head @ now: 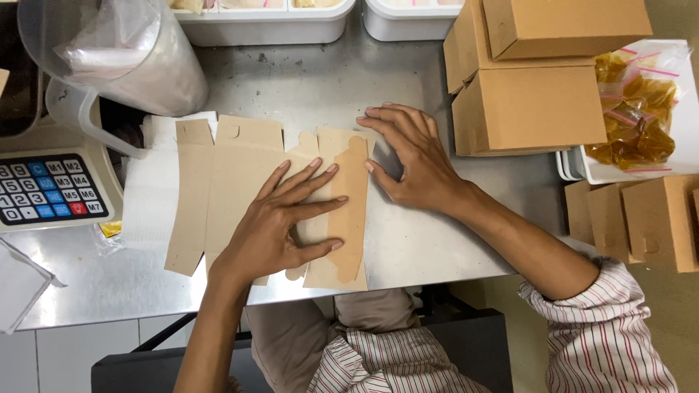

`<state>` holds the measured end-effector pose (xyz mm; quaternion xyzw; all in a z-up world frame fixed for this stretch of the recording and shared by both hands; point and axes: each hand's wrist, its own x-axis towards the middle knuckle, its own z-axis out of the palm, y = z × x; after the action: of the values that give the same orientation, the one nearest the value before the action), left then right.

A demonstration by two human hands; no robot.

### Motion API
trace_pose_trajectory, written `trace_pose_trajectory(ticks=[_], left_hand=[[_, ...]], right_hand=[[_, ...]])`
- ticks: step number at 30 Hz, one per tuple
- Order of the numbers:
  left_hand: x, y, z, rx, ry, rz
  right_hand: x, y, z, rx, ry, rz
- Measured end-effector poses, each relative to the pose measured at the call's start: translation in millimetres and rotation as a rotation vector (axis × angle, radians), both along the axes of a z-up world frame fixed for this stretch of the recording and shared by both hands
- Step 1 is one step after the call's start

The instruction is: The person folds a flat cardboard box blank on a metal countertop, creasing the tabs and sides by hand. They interlock the side flaps and tuck the top tabs to form a closed rectangular box, then place it on a stack of finished boxes.

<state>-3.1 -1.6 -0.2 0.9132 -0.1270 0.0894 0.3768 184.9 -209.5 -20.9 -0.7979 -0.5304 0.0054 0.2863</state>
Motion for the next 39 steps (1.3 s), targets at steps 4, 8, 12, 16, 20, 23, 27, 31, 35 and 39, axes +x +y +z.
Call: trace_pose_trajectory(ticks=[4, 8, 12, 16, 20, 23, 27, 31, 35, 39], left_hand=[[0.0, -0.8, 2.0, 0.003, -0.002, 0.008], [-0.4, -0.9, 1.3, -0.004, 0.001, 0.012], [-0.9, -1.3, 0.4, -0.002, -0.008, 0.020], [-1.1, -1.8, 0.9, 0.011, -0.019, 0.022], [-1.0, -2.9, 2.4, -0.002, -0.019, 0.037], [0.2, -1.3, 2.4, 0.009, -0.007, 0.033], [-2.6, 3.0, -1.5, -0.018, 0.040, -0.011], [-0.1, -1.3, 2.0, -0.017, 0.056, 0.045], [0.3, -3.5, 4.6, 0.033, 0.037, 0.050], [0.0, -5.0, 5.1, 0.079, 0.032, 0.063]], right_hand=[[-0.5, -2.4, 0.4, 0.003, 0.000, 0.012], [-6.9, -5.6, 4.5, -0.036, 0.024, 0.119], [-18.2, -8.3, 12.7, -0.115, 0.059, 0.231], [-26.9, -9.2, 25.0, -0.130, 0.092, 0.301], [-30.1, -10.3, 26.5, -0.157, 0.089, 0.378], [-32.5, -10.1, 28.3, -0.150, 0.100, 0.408], [-32.7, -11.4, 23.7, -0.119, 0.107, 0.431], [-28.5, -10.8, 23.7, -0.066, 0.140, 0.382], [-22.6, -11.1, 21.4, 0.096, 0.214, 0.300], [-13.8, -9.8, 23.4, 0.258, 0.308, 0.164]])
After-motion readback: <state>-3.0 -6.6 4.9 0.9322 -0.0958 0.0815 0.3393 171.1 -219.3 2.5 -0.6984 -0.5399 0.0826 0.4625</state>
